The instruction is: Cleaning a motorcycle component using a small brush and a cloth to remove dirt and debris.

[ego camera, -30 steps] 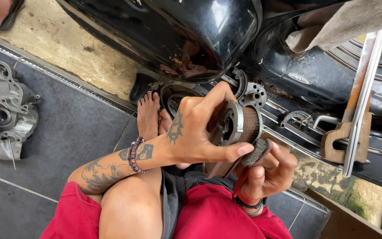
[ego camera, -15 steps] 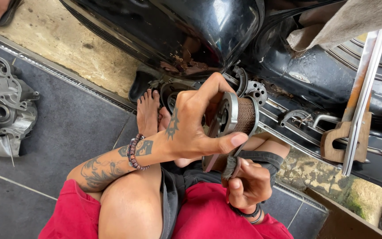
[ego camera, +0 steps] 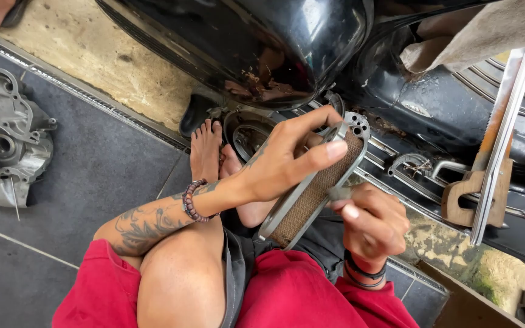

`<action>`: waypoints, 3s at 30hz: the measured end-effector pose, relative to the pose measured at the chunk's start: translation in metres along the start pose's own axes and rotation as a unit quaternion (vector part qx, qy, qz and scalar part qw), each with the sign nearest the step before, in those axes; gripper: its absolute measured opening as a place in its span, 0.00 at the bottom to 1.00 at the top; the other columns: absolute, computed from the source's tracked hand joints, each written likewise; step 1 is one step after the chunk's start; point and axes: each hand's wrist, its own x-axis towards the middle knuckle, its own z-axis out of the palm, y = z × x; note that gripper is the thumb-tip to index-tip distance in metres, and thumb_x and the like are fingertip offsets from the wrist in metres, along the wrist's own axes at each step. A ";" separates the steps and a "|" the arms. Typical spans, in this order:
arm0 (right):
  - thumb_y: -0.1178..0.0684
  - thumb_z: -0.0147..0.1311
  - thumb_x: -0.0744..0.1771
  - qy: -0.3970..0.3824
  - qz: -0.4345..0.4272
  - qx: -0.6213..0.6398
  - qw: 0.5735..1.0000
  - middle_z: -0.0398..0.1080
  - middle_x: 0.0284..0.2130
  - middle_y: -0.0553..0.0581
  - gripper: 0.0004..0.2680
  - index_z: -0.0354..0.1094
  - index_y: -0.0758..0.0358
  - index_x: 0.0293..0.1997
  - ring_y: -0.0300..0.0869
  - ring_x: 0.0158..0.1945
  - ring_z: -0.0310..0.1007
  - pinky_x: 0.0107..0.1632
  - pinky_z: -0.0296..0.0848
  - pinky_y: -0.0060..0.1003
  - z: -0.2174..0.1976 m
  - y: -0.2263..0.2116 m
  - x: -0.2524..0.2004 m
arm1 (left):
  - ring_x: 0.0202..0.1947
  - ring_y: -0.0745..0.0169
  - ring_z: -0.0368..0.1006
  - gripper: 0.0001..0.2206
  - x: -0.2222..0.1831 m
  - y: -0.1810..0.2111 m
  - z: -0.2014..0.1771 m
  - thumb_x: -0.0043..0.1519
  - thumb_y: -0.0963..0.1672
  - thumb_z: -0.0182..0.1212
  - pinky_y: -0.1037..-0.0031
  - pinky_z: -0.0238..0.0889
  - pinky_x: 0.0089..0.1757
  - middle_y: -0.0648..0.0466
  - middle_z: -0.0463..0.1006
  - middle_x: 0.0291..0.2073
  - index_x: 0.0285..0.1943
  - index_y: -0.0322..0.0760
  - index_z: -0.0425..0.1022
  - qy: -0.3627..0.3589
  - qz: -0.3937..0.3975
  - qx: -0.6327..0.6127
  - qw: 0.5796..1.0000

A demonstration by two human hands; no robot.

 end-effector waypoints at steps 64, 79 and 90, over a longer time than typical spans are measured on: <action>0.59 0.54 0.68 -0.103 -0.037 0.008 0.994 0.78 0.25 0.52 0.06 0.70 0.57 0.48 0.29 0.18 0.65 0.19 0.63 0.24 -0.013 0.001 0.021 | 0.36 0.68 0.70 0.19 0.000 -0.007 -0.004 0.62 0.51 0.49 0.77 0.64 0.41 0.53 0.78 0.39 0.50 0.33 0.73 -0.006 0.027 -0.044 0.999; 0.71 0.54 0.66 -0.006 0.049 0.040 0.998 0.78 0.37 0.57 0.15 0.62 0.61 0.55 0.34 0.24 0.72 0.24 0.71 0.24 -0.006 0.028 -0.020 | 0.39 0.69 0.69 0.35 0.006 -0.007 -0.002 0.68 0.60 0.39 0.74 0.64 0.45 0.52 0.77 0.52 0.80 0.40 0.55 -0.083 -0.020 -0.184 0.979; 0.69 0.55 0.64 -0.019 0.136 0.142 0.980 0.77 0.35 0.59 0.12 0.65 0.68 0.52 0.32 0.30 0.77 0.29 0.71 0.18 -0.018 0.021 -0.033 | 0.28 0.61 0.73 0.36 0.011 -0.014 -0.009 0.69 0.59 0.32 0.74 0.66 0.31 0.39 0.81 0.39 0.81 0.36 0.54 -0.023 -0.111 -0.423 0.899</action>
